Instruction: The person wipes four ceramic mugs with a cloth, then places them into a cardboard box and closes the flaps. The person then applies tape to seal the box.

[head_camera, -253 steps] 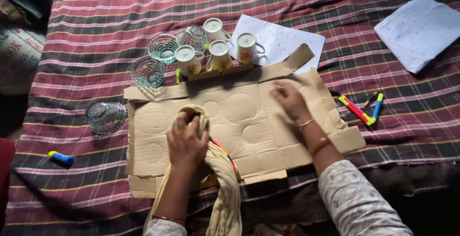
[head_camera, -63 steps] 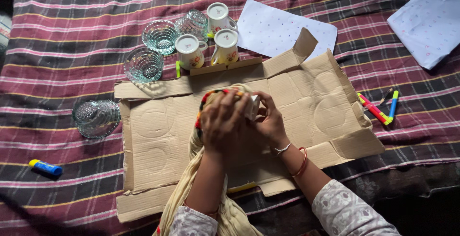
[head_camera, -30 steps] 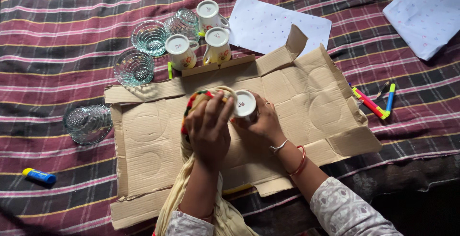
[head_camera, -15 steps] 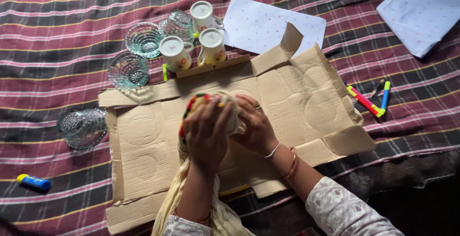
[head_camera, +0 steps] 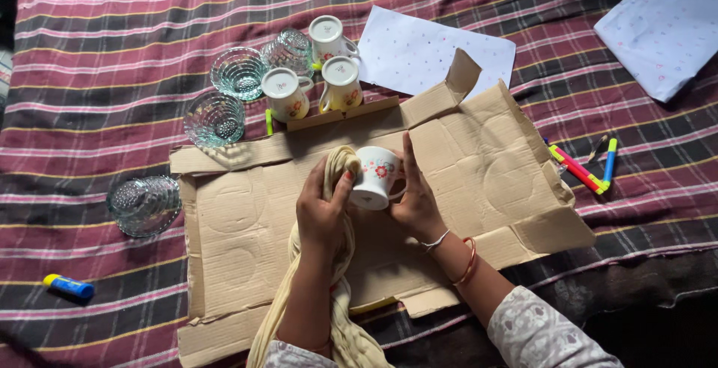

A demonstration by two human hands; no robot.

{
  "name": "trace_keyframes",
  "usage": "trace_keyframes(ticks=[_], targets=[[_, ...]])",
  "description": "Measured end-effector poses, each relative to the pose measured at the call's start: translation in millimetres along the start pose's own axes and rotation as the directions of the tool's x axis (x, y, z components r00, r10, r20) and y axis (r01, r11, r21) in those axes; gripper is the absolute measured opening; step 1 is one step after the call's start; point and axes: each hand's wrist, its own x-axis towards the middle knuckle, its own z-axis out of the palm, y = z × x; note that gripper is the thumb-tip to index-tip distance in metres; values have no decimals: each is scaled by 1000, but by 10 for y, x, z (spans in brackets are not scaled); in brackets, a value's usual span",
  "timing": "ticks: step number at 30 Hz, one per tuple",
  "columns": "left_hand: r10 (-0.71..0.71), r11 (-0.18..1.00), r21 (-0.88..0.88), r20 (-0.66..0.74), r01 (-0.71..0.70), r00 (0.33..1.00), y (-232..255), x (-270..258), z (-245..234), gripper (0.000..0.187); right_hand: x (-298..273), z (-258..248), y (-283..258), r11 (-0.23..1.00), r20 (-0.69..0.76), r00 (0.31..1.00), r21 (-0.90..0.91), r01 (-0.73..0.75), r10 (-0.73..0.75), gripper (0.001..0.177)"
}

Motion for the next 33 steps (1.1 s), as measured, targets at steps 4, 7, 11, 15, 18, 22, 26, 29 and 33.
trace_keyframes(ticks=[4, 7, 11, 15, 18, 22, 26, 29, 33], targets=[[65, 998, 2, -206, -66, 976, 28, -10, 27, 48, -49, -17, 33, 968, 85, 996, -250, -8, 30, 109], [302, 948, 28, -385, -316, 872, 108, -68, 9, 43, -39, -3, 25, 941, 87, 985, -295, 168, -149, 110], [623, 732, 448, -136, -513, 770, 236, -183, -47, 37, -50, -3, 26, 1000, 135, 991, 28, 14, -18, 110], [550, 718, 498, 22, -486, 835, 291, -166, -6, 43, -14, -25, 23, 982, 201, 979, 179, -53, 16, 100], [225, 922, 347, -121, -172, 967, 229, -72, -19, 44, -13, -64, 1, 1000, 200, 980, -10, -15, 17, 90], [384, 882, 372, -214, -289, 898, 192, -61, -46, 37, -23, -81, -74, 996, 204, 978, -60, 62, -49, 82], [634, 676, 493, -9, -548, 773, 293, -191, -58, 37, -23, -75, -66, 994, 190, 982, -106, 35, -14, 75], [676, 582, 485, 158, -653, 720, 370, -228, -2, 38, -32, -63, 15, 986, 194, 979, -145, 87, -58, 62], [667, 512, 559, 219, -653, 712, 411, -166, 35, 40, -32, -48, 115, 972, 197, 974, -180, 153, -117, 54]])
